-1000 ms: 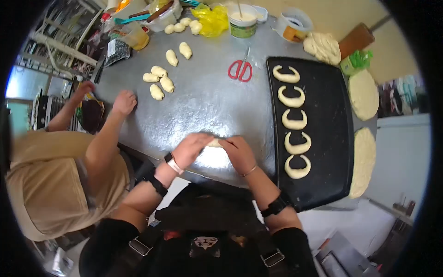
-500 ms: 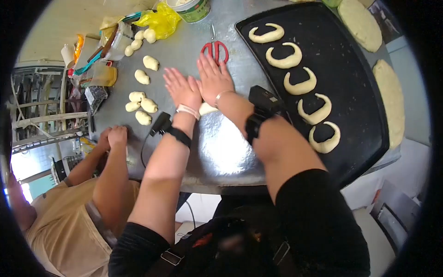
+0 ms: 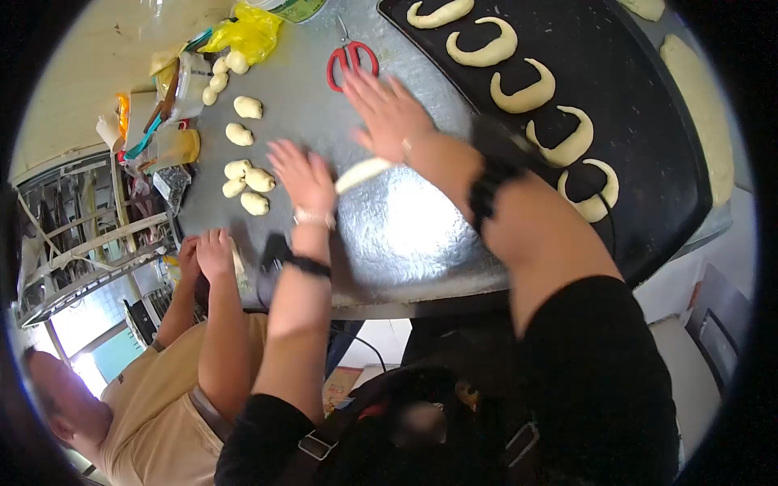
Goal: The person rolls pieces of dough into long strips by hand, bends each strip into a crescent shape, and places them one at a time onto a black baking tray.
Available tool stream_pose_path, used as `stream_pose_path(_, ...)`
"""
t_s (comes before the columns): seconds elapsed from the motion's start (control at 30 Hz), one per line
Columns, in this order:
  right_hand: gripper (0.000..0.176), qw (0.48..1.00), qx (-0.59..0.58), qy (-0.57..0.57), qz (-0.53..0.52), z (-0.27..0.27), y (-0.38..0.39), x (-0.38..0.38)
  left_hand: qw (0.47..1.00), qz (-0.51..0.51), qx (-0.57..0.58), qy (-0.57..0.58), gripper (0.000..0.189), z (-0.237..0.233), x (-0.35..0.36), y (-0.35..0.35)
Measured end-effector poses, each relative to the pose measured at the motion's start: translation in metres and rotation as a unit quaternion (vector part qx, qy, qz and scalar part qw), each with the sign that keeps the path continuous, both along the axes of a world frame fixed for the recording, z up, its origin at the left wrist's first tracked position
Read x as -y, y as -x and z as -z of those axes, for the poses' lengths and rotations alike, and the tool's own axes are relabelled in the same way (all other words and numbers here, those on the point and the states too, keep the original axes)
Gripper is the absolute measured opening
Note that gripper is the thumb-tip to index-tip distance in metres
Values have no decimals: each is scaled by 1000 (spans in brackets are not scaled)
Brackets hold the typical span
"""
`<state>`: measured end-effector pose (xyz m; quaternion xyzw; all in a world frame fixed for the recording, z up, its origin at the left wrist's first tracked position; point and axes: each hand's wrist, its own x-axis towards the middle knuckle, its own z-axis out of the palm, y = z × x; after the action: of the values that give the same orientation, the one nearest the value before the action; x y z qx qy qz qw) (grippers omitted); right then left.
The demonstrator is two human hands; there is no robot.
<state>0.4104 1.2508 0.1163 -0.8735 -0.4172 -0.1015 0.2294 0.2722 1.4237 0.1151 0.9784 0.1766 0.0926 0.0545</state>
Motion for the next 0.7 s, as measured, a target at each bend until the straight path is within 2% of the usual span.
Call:
stream_pose_path(0.03,78,997,-55,27,-43,-2,23,27,997,42,-70,12,82,-10,13,29)
stream_pose_path(0.07,79,989,-107,52,-84,-9,61,68,993,32,-105,46,83,-17,36,75)
stream_pose_path(0.1,81,966,-186,156,-85,-27,93,101,988,23,-133,79,83,-20,61,118)
stream_pose_path(0.13,85,952,-241,178,-63,-36,126,130,983,10,-164,87,83,-29,81,152)
stream_pose_path(0.17,85,952,-240,183,-46,-36,136,138,976,-2,-195,95,83,-35,91,170)
stream_pose_path(0.23,85,952,-237,195,-6,-28,145,146,987,-30,-158,27,81,-23,68,142)
stream_pose_path(0.27,84,959,-226,165,48,-27,121,123,989,-44,-142,-8,80,-18,50,122)
stream_pose_path(0.33,83,985,-138,70,81,-14,54,73,996,-54,-39,-66,76,-15,3,55)
stream_pose_path(0.4,84,996,-72,-16,58,-2,-7,27,991,-65,116,-33,72,2,-44,4)
stream_pose_path(0.5,85,998,-64,11,25,-2,-4,33,1000,18,18,-4,72,0,-39,30)
stream_pose_path(0.53,85,993,-99,65,12,-7,23,54,997,45,-65,15,73,-15,-17,61)
stream_pose_path(0.63,89,951,-237,196,10,-38,130,140,988,-8,-129,86,80,-10,35,170)
stream_pose_path(0.67,91,930,-291,224,17,-51,148,153,976,-35,-185,107,80,-27,52,182)
stream_pose_path(0.7,91,940,-266,214,29,-47,139,150,982,-39,-164,89,79,-24,48,175)
